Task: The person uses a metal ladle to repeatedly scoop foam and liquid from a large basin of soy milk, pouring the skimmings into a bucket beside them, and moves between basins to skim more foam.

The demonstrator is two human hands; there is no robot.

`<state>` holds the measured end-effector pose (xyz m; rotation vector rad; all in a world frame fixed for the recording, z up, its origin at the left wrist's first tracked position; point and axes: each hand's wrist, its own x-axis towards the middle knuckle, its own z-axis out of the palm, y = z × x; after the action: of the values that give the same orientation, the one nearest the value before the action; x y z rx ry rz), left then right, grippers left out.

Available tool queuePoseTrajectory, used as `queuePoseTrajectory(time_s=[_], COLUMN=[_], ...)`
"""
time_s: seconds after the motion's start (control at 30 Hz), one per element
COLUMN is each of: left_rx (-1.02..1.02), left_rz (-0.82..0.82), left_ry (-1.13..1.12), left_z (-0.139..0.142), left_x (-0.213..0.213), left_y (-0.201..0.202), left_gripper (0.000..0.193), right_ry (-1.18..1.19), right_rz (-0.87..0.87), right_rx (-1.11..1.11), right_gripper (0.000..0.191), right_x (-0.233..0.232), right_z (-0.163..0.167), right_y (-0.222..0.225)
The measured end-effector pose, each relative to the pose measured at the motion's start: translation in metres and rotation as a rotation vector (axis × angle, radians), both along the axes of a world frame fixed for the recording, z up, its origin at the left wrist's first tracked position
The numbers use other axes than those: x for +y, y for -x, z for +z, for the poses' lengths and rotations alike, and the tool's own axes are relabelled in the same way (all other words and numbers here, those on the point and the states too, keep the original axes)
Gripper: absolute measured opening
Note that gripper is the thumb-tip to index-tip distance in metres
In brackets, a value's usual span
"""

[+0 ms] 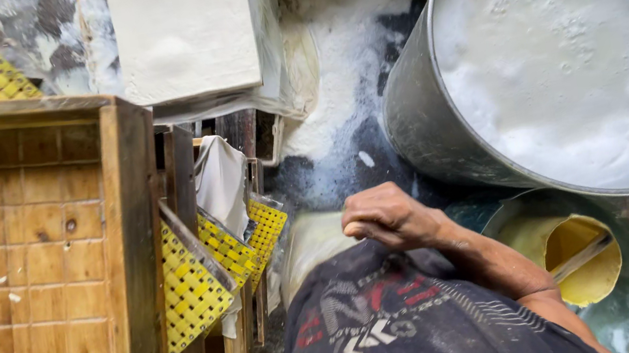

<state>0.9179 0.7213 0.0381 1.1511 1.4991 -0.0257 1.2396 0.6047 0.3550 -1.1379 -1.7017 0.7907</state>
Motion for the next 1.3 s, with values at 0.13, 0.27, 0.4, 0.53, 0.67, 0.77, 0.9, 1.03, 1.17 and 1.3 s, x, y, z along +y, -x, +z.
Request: queuePoseTrajectory(time_s=[0.13,0.27,0.4,0.53,0.67,0.77,0.9,1.03,1.17,1.3], left_rx=[0.027,0.134,0.207,0.211,0.195,0.196,0.183,0.181,0.175,0.182], left_rz=[-0.042,-0.204,-0.415,-0.487,-0.462,-0.282,0.003,0.171,0.308,0.486], left_ry=[0.030,0.081,0.089,0.068,0.062,0.124,0.202,0.233,0.246,0.206], left_z=[-0.007,-0.014,-0.032,-0.049,-0.052,-0.047,-0.035,-0.022,-0.014,-0.002], left_x=[0.054,0.084,0.151,0.261,0.394,0.487,0.565,0.592,0.603,0.603], left_y=[-0.077,-0.148,-0.241,-0.342,-0.453,-0.519,-0.585,-0.642,-0.708,-0.788], left_gripper=[0.036,0.035,0.034,0.033,0.032,0.031,0.030,0.029,0.029,0.033], right_ry=[0.047,0.047,0.003,-0.124,-0.143,-0.095,-0.052,0.077,0.035,0.021], right_rz=[-0.111,-0.342,-0.532,-0.567,-0.520,-0.550,-0.755,-0.921,-0.946,-0.828], right_rx=[0.010,0.158,0.201,0.128,0.007,0.015,0.103,0.183,-0.095,-0.403], right_gripper=[0.027,0.019,0.010,0.011,0.005,0.012,0.011,0.001,0.015,0.029], right_x=[0.002,0.023,0.089,0.208,0.320,0.377,0.424,0.460,0.518,0.604], right_z=[-0.027,-0.045,-0.047,-0.039,-0.029,-0.039,-0.057,-0.068,-0.084,-0.115], right_y=[-0.058,-0.143,-0.239,-0.347,-0.447,-0.491,-0.565,-0.657,-0.786,-0.950])
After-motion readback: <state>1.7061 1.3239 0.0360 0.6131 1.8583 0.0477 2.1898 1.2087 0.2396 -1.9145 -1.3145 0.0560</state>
